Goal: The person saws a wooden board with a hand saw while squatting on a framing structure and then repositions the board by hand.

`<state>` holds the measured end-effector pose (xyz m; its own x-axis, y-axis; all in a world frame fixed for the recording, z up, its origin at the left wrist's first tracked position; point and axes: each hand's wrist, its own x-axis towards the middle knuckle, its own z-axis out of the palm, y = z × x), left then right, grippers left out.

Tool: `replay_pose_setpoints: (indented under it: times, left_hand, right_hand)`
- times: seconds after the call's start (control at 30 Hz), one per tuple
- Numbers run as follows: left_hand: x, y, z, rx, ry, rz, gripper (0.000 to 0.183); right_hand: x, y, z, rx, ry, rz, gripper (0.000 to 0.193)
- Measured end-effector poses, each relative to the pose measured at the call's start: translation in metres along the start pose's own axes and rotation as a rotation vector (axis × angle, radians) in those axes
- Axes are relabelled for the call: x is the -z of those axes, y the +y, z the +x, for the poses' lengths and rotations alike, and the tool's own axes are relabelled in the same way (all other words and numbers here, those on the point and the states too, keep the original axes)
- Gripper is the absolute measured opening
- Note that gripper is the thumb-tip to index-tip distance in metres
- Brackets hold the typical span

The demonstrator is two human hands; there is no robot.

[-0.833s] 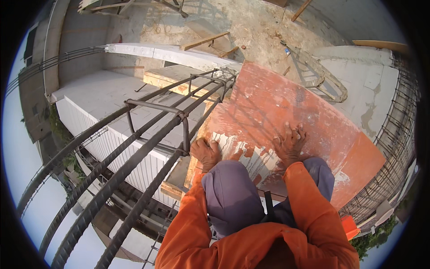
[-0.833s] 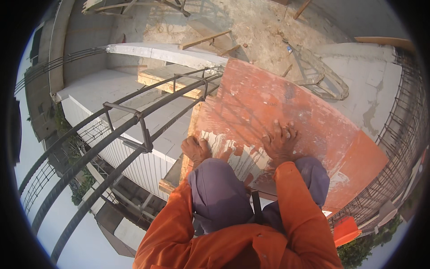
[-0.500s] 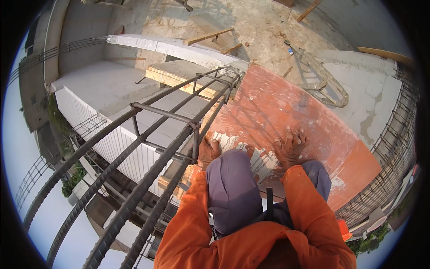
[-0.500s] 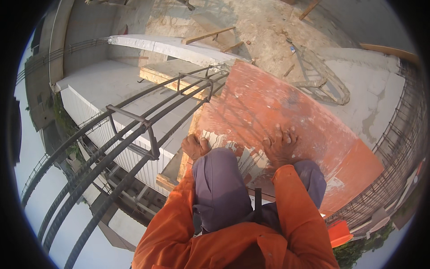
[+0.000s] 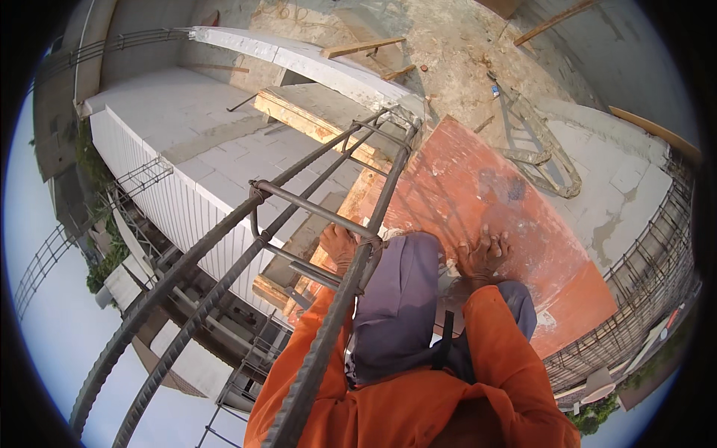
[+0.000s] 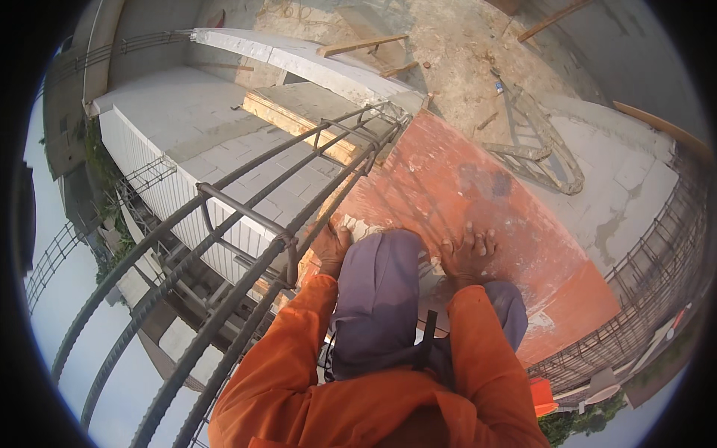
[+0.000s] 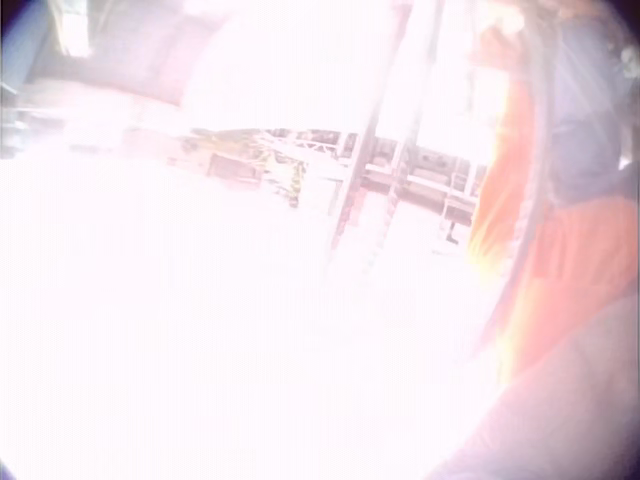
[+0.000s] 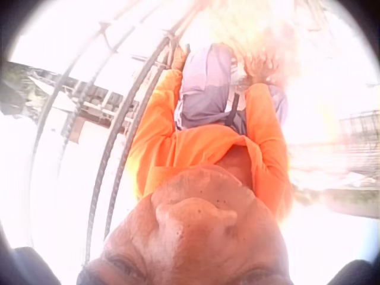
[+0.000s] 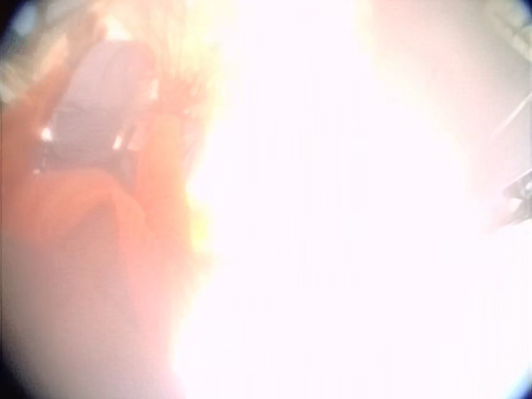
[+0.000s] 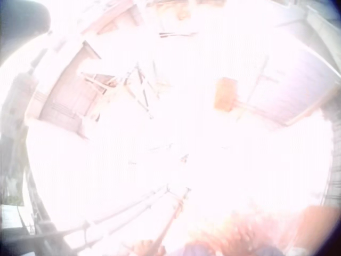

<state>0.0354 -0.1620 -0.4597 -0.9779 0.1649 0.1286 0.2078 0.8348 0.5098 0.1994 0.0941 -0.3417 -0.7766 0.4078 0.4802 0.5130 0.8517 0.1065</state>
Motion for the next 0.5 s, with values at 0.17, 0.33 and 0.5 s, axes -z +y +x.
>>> replay_pose_setpoints:
  times: [0.17, 0.33, 0.5]
  left_hand:
    - [0.002, 0.003, 0.003, 0.042, -0.010, -0.018, 0.039]
    - [0.011, 0.017, 0.012, 0.066, -0.066, -0.095, 0.040]
    - [0.034, 0.011, 0.028, -0.009, -0.020, -0.051, 0.041]
  right_hand:
    - [-0.005, -0.003, 0.003, 0.013, 0.009, -0.021, 0.060]
    - [0.009, -0.005, 0.019, 0.002, 0.023, -0.016, 0.057]
    - [0.027, -0.006, 0.085, -0.239, 0.039, 0.368, 0.059]
